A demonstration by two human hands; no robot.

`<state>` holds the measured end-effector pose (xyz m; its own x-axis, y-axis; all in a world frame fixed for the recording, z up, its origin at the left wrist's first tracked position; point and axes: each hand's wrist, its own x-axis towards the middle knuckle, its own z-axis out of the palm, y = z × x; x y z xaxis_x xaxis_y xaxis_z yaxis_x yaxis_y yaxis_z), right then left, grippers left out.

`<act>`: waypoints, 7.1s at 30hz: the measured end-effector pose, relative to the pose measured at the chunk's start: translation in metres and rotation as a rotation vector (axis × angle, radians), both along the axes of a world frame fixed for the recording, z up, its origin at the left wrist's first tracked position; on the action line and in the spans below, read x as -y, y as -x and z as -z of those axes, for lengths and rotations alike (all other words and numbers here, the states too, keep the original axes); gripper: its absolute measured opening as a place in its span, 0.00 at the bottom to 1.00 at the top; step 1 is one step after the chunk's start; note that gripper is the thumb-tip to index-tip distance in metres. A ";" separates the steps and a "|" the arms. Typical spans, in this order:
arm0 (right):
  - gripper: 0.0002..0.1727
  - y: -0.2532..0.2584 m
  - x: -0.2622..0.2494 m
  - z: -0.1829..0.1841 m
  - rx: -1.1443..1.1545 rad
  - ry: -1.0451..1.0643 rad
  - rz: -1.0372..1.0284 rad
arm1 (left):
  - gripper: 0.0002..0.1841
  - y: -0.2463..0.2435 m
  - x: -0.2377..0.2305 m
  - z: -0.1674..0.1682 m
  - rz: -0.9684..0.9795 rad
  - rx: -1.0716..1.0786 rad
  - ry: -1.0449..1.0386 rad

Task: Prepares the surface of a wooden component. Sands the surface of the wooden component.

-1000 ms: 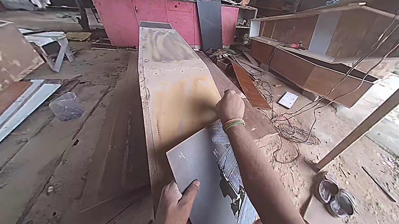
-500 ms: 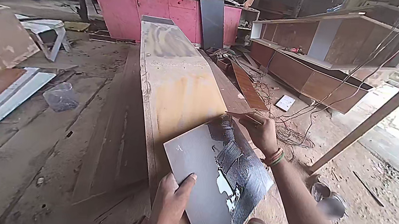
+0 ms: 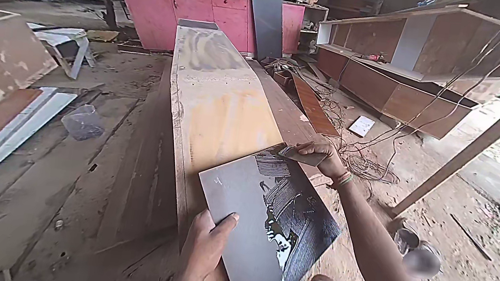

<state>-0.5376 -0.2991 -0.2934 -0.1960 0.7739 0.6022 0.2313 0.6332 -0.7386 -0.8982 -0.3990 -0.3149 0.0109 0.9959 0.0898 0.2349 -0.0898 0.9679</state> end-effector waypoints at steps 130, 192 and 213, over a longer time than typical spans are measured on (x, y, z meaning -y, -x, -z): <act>0.17 0.041 0.176 0.019 0.851 -0.234 0.488 | 0.15 -0.013 -0.009 -0.005 -0.012 0.204 0.043; 0.13 0.187 0.097 -0.070 0.368 -0.038 0.927 | 0.13 -0.002 0.003 0.005 -0.021 -0.098 -0.063; 0.19 0.167 0.118 -0.052 0.570 0.303 1.044 | 0.09 -0.002 0.002 0.004 0.015 -0.051 -0.054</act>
